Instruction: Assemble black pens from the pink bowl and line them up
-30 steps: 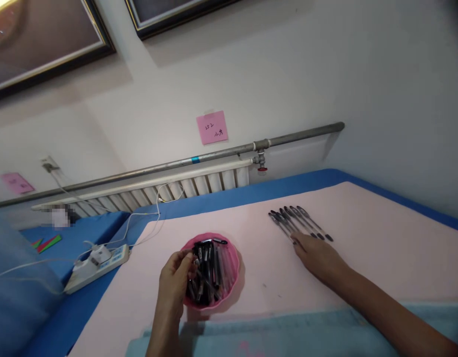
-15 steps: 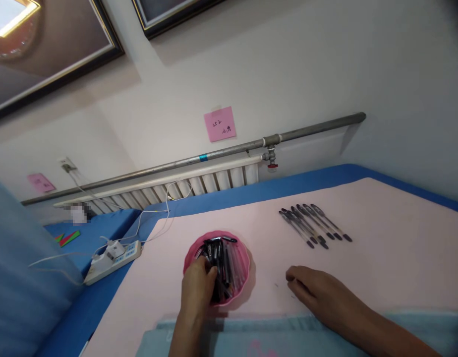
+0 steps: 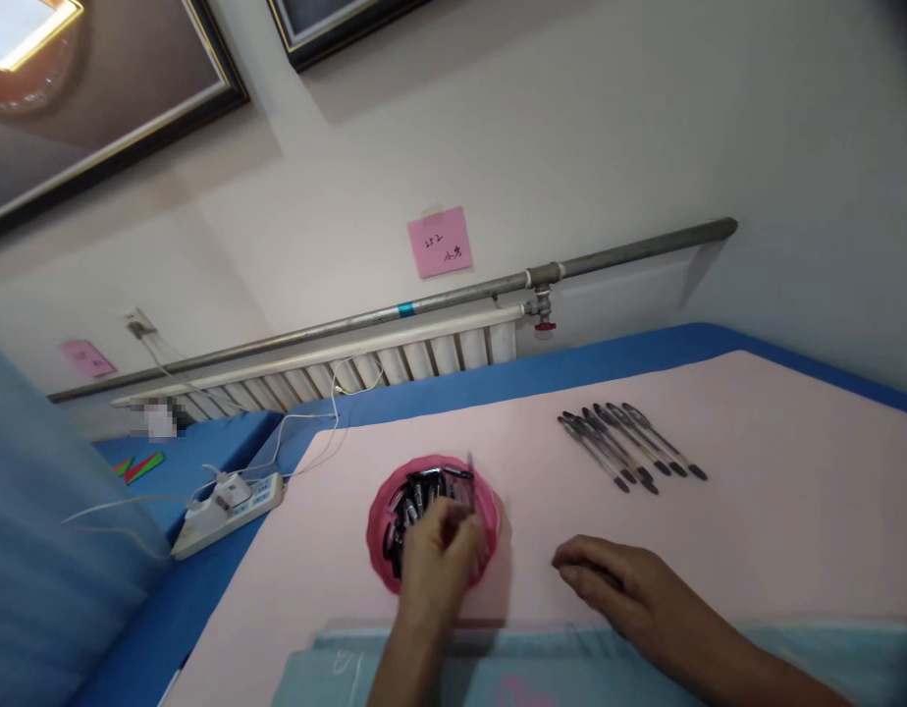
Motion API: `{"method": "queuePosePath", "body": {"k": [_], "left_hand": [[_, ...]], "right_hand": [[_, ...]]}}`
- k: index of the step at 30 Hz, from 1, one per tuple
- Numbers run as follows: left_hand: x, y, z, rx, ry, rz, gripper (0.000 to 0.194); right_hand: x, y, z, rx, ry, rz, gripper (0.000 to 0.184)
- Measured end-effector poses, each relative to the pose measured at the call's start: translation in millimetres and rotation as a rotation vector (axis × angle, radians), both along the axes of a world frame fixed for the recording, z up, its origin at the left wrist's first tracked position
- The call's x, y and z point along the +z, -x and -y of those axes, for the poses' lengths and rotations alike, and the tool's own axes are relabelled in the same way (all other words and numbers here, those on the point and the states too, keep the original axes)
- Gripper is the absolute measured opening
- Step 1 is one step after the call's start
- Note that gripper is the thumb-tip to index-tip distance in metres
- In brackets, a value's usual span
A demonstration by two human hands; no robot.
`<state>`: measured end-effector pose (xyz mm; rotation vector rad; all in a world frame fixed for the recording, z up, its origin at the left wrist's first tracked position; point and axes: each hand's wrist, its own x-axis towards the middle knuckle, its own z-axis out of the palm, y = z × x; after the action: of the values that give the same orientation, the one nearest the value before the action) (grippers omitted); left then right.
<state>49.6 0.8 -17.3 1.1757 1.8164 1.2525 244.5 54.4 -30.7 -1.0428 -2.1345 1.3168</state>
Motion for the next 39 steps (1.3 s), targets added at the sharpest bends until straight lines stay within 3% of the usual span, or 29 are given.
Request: {"method": "queuePosePath", "body": {"k": [5, 11, 14, 16, 18, 21, 23, 26, 31, 35, 39], "left_hand": [[-0.7, -43, 8, -0.253, -0.14, -0.264, 0.013], [-11.0, -52, 9, -0.282, -0.133, -0.486, 0.017], [-9.4, -49, 9, -0.319, -0.14, -0.497, 0.016], [-5.0, -38, 8, -0.24, -0.113, -0.48, 0.018], [0.3, -17, 7, -0.035, -0.021, -0.539, 0.025], [5.5, 17, 6, 0.192, 0.303, -0.758, 0.026], [6.2, 31, 6, 0.19, 0.467, -0.831, 0.028], [4.7, 34, 3, 0.148, 0.563, -0.852, 0.034], [0.2, 28, -2, 0.147, 0.596, -0.837, 0.039], [-3.5, 36, -5, 0.179, 0.531, -0.791, 0.028], [-3.4, 35, -4, 0.167, 0.275, -0.551, 0.021]], "right_hand": [[-3.8, 7, 10, -0.11, 0.328, -0.227, 0.032], [-10.1, 12, 11, -0.122, 0.392, -0.304, 0.029], [-8.0, 12, 10, -0.142, 0.393, -0.33, 0.028], [-5.9, 11, 8, -0.192, 0.376, -0.323, 0.028], [-4.7, 8, 6, -0.235, 0.37, -0.321, 0.028], [-5.8, 5, 3, -0.276, 0.373, -0.337, 0.028], [-7.7, 4, 2, -0.281, 0.373, -0.334, 0.028], [-9.8, 4, 3, -0.275, 0.371, -0.316, 0.028], [-8.6, 5, 5, -0.28, 0.353, -0.321, 0.027], [-7.2, 7, 6, -0.26, 0.329, -0.324, 0.027], [-3.4, 5, 4, -0.259, 0.316, -0.32, 0.027]]}}
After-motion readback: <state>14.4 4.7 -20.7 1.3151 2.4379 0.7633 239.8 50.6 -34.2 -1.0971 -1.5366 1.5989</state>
